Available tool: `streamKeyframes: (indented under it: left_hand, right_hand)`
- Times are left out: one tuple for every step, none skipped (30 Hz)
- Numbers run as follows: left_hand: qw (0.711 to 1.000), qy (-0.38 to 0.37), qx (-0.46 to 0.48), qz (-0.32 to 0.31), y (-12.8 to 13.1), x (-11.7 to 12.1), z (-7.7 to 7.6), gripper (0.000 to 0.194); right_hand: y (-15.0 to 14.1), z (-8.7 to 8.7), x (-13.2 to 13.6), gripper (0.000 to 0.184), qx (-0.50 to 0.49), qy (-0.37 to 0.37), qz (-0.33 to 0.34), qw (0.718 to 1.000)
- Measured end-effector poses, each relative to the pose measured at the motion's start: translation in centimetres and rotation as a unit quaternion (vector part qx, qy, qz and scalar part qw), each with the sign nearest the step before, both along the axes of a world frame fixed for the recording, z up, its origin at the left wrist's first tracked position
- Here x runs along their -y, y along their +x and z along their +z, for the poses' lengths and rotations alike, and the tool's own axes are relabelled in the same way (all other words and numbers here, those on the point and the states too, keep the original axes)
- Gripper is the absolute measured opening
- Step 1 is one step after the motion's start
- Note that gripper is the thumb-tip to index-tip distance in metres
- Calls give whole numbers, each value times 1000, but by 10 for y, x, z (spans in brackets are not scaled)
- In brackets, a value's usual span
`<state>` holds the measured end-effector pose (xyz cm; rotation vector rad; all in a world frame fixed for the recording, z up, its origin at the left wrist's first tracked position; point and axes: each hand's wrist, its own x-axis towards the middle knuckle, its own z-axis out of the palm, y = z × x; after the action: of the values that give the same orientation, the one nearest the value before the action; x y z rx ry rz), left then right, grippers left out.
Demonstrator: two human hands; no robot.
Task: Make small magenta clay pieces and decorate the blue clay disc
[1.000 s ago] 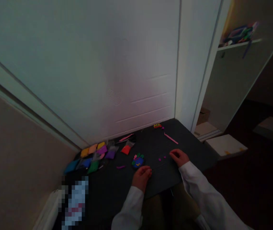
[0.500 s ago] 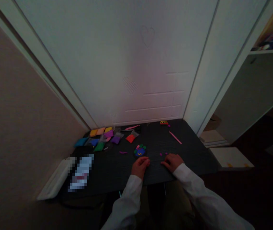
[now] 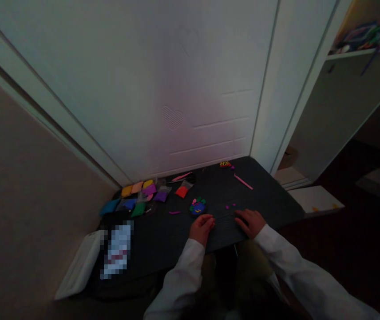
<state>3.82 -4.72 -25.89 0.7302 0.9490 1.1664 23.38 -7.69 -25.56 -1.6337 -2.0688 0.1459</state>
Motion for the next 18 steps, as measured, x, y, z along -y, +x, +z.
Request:
streamKeyframes:
  left_hand:
    - [1000,2,3,-2,0,0,0,22]
    - [1000,5,7,-4,0,1,-1,21]
    - [1000,8,10,-6,-1,1,-1,20]
    - [1000,10,14,-8,-1,1,-1,20]
    - [1000,10,18,-10,-1,1,-1,20]
    - [1000,10,22,-11,-1,1,-2,20]
    - [1000,11,27,-11,-2,1,-2,20]
    - [999,12,31,-12,-2,1,-3,20]
    - [999,13,35,-12,-2,0,-3,20]
    - [999,15,38,-11,-3,0,-4,21]
    - [999,17,41,-10,-3,0,-4,21]
    - [999,17,42,-9,-3,0,-4,20]
    - [999,16,42,-7,-2,0,-4,20]
    - [999,14,43,-7,-2,-1,-4,20]
    - [999,11,43,-6,-2,-1,-3,20]
    - [999,8,42,-7,-1,0,-3,20]
    - [999,4,41,-7,-1,0,-2,19]
    - [999,2,40,-7,-1,0,-1,19]
  right_hand:
    - [0,0,3,38,15,4,2,1000]
    - [-1,0,4,40,30,8,4,1000]
    - [-2,1,6,41,45,11,7,999]
    - [-4,1,6,41,59,13,9,998]
    - [-6,2,7,41,71,14,9,997]
    - [-7,4,7,40,80,15,9,997]
    - [-9,5,7,39,88,16,10,996]
    - [-10,6,7,38,93,16,15,995]
    - [-10,7,7,38,98,17,22,995]
    - [-11,8,8,37,102,18,30,994]
    - [-11,9,8,37,106,18,37,994]
    - [-11,9,8,37,110,17,40,993]
    - [-11,10,8,38,114,17,36,993]
    - [-11,10,8,39,119,16,27,992]
    - [-11,11,8,40,122,16,15,992]
    - [-11,12,9,41,126,15,4,992]
    - [-11,12,9,41,128,16,-2,992]
    - [-11,13,9,40,130,17,-1,991]
